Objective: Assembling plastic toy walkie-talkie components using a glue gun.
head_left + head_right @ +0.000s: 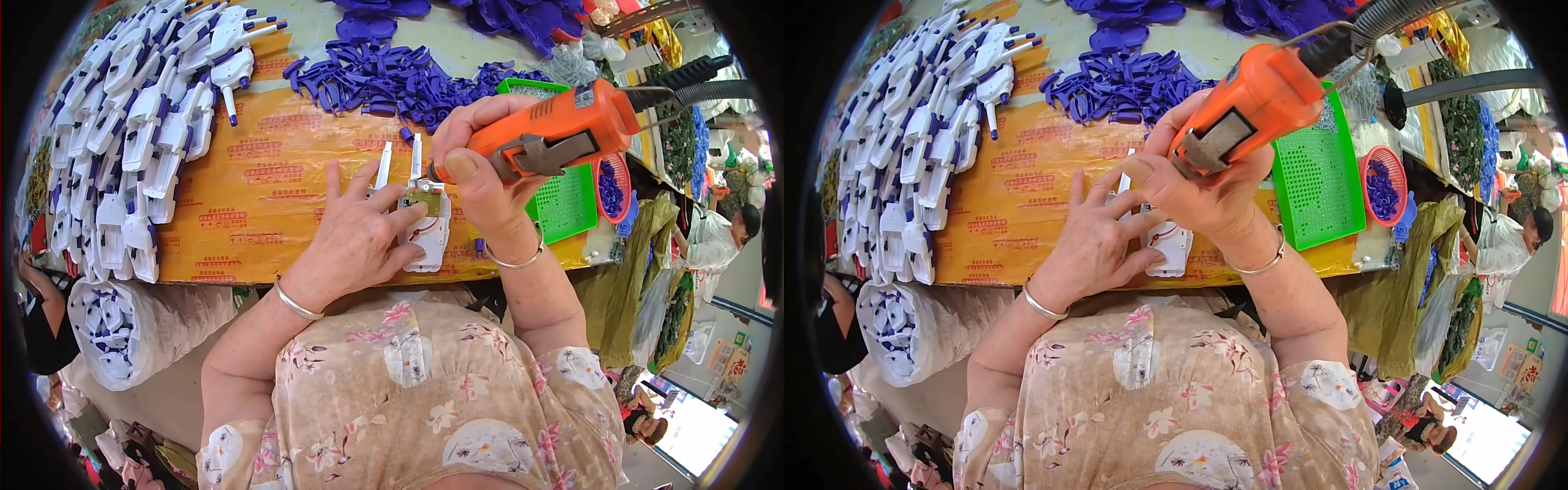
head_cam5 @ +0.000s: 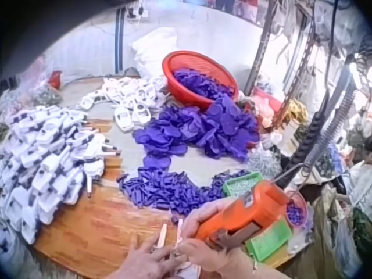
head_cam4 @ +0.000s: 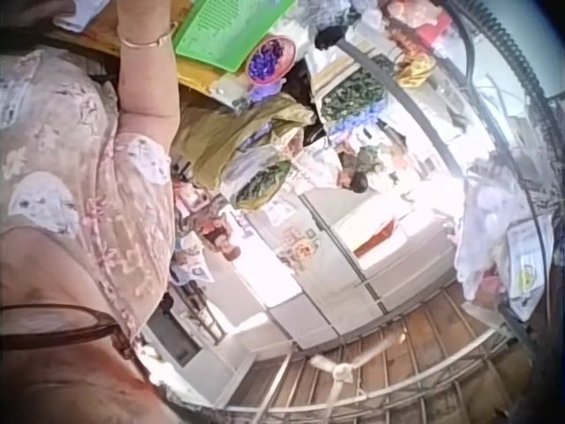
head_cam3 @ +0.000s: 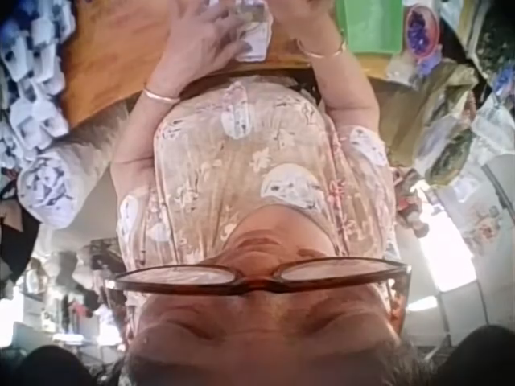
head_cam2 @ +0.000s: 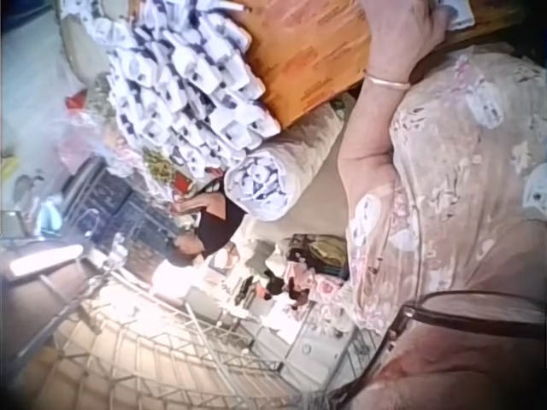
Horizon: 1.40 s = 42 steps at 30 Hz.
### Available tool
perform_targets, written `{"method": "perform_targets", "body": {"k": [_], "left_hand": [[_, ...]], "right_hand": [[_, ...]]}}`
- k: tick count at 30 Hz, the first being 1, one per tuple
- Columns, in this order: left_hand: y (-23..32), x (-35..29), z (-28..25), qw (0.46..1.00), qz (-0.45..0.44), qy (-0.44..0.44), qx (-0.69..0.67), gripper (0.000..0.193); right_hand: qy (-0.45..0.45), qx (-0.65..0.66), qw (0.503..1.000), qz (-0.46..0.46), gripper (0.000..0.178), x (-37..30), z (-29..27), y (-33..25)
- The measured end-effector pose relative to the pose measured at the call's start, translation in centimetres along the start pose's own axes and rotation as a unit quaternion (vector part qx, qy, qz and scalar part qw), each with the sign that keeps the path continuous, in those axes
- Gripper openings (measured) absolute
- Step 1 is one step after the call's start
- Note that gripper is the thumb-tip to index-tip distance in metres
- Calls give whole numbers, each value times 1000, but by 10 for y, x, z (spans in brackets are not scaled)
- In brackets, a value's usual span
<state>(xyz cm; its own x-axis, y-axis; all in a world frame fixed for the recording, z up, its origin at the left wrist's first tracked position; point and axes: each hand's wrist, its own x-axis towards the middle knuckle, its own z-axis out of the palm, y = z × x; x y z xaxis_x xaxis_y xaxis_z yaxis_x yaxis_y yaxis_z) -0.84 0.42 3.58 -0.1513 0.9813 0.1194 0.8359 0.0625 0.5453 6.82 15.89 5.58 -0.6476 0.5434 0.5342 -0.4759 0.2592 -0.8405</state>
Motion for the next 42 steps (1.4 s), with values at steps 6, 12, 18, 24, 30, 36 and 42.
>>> {"method": "perform_targets", "body": {"k": [6,12,18,24,30,36,42], "left_hand": [[0,-1,0,1000,1,7,-7,41],[0,-1,1,1000,2,11,-7,41],[0,-1,1,1000,5,13,-5,41],[-1,0,1,1000,4,8,-5,42],[0,-1,2,1000,10,13,0,43],[2,-2,3,1000,4,13,10,43],[3,-3,4,1000,4,18,5,40]], "right_hand": [[-24,-16,1000,-6,34,-1,-3,3],[-15,-21,1000,-6,36,1,-5,5],[-19,-20,1000,7,37,1,-4,1],[-24,-34,999,-7,33,1,-7,7],[-51,-76,996,-21,20,3,0,4],[-49,-42,998,-7,24,1,1,-4],[77,81,994,-9,32,0,2,-19]]}}
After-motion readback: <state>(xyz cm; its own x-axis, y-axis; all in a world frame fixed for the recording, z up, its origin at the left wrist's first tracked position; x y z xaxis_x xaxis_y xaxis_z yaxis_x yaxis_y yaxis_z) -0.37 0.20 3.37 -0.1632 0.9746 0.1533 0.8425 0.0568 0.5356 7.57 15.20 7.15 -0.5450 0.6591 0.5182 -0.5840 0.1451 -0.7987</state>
